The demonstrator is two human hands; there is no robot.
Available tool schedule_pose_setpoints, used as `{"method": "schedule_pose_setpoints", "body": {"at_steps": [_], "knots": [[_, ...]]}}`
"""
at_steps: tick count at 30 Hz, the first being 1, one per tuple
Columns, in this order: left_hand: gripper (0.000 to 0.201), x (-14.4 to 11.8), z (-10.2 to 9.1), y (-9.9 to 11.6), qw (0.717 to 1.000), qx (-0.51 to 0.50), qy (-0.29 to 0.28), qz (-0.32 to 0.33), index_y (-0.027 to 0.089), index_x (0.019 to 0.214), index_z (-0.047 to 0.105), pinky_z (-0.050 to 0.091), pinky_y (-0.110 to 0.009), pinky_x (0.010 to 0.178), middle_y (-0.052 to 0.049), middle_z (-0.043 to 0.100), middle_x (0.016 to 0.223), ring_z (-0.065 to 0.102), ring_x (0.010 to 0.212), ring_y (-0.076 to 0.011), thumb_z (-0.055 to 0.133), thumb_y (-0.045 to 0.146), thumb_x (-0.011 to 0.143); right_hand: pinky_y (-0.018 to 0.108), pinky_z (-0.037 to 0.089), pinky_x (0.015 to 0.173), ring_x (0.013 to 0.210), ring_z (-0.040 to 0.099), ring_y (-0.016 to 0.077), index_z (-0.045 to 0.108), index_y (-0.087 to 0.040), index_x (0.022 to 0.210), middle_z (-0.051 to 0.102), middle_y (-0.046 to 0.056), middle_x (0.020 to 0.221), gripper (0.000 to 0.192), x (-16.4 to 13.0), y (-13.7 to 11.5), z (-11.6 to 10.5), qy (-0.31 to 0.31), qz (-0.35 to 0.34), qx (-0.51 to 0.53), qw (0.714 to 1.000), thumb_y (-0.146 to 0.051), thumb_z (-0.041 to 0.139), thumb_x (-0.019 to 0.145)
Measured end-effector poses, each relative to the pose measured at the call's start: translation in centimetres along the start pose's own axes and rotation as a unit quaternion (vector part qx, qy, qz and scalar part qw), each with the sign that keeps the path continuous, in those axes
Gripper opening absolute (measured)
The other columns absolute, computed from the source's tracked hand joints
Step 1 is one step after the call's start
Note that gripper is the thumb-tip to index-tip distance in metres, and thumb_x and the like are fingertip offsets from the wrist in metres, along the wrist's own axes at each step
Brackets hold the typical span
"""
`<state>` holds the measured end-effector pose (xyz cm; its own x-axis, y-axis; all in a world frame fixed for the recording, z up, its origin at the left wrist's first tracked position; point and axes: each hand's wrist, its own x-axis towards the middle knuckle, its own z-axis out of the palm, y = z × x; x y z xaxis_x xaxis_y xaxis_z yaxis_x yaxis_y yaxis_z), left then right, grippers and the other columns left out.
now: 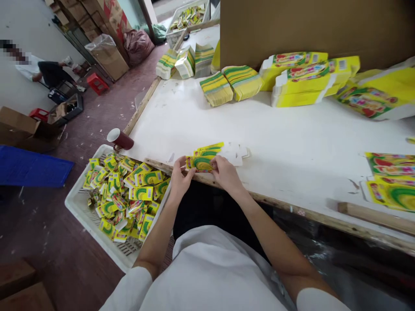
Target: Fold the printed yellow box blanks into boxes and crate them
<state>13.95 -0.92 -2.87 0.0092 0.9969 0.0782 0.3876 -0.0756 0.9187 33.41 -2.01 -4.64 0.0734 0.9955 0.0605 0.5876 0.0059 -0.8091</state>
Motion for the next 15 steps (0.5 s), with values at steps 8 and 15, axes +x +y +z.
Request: {"method": "schedule_pose_setpoints", "body": {"at_steps": [8, 15], "knots": [[0.068, -2.6, 2.8, 3.4, 0.929, -0.366, 0.047, -0.027, 0.025, 0.132, 0.050, 0.047, -0.037, 0.108, -0.011, 0.058, 0.131, 0.055, 0.129, -0.0245, 0.077, 0.057, 0.078, 0.031, 0.057, 0.076, 0.083, 0.067, 0.0162, 0.052, -0.023, 0.107, 0.067, 0.004, 0.095, 0.040, -2.5, -3.3, -0.8, -0.023, -0.034, 0.386, 0.922, -0.025, 0.077, 0.076], [0.055, -2.4, 2.9, 7.7, 0.818, -0.557, 0.094, -0.106, 0.021, 0.094, 0.052, 0.046, -0.023, 0.064, 0.003, 0.042, 0.072, 0.046, 0.061, -0.0082, 0.076, 0.065, 0.070, 0.031, 0.054, 0.075, 0.082, 0.063, 0.0157, 0.055, -0.023, 0.117, 0.066, 0.005, 0.100, 0.038, -6.7, -6.9, 0.3, -0.090, -0.086, 0.360, 0.924, -0.031, 0.074, 0.085]]}}
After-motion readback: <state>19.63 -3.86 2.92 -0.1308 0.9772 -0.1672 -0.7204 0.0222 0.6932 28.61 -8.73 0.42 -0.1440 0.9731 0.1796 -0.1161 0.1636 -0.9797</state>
